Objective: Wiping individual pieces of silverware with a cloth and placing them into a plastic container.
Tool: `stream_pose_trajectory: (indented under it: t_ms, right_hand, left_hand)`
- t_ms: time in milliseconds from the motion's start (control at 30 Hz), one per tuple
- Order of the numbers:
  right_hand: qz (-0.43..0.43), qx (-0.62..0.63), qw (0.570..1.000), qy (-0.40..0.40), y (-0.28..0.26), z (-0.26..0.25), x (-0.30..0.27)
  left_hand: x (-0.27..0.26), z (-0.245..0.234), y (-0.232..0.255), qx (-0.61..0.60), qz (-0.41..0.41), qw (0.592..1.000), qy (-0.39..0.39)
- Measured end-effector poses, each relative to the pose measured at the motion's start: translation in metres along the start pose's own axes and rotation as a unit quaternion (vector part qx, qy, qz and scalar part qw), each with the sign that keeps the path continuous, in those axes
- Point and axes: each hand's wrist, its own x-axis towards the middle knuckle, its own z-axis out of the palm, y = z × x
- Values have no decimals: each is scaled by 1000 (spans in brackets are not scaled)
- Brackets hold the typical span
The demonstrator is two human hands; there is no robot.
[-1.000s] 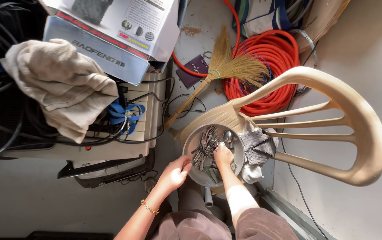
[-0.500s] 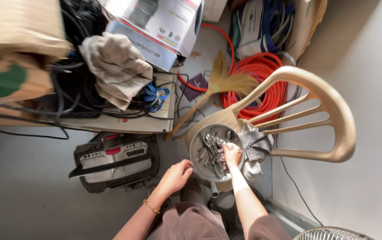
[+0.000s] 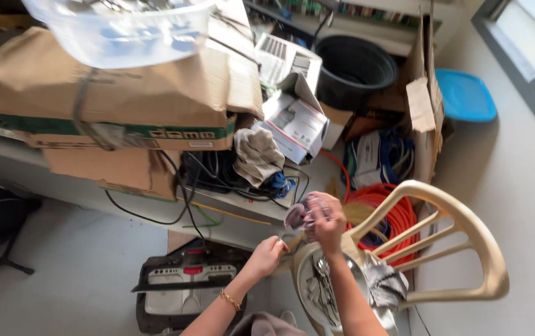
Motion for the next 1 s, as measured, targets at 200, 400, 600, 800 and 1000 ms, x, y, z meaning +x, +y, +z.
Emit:
stream_pose_trajectory:
  t_ms: [200,400,600,800,1000]
  right_hand:
    - [-268,-227,932,-86,35,73,-17]
    - [397,286,839,238,88,107,-1]
    - [-213,-43,975,-51,19,81,-41]
    - [372,421,801,207,55,99,-13]
    - [359,577,726,-102,57,123,-45]
  left_hand:
    - [-16,4,-15,166,70,979,90]
    - [-7,-20,-28,210,58,973,79]
    - [-22,-32,-25,211,80,972,71]
    - [-47,-14,14,241,112,960,84]
    - [-27,-24,-12,51,124,984,120]
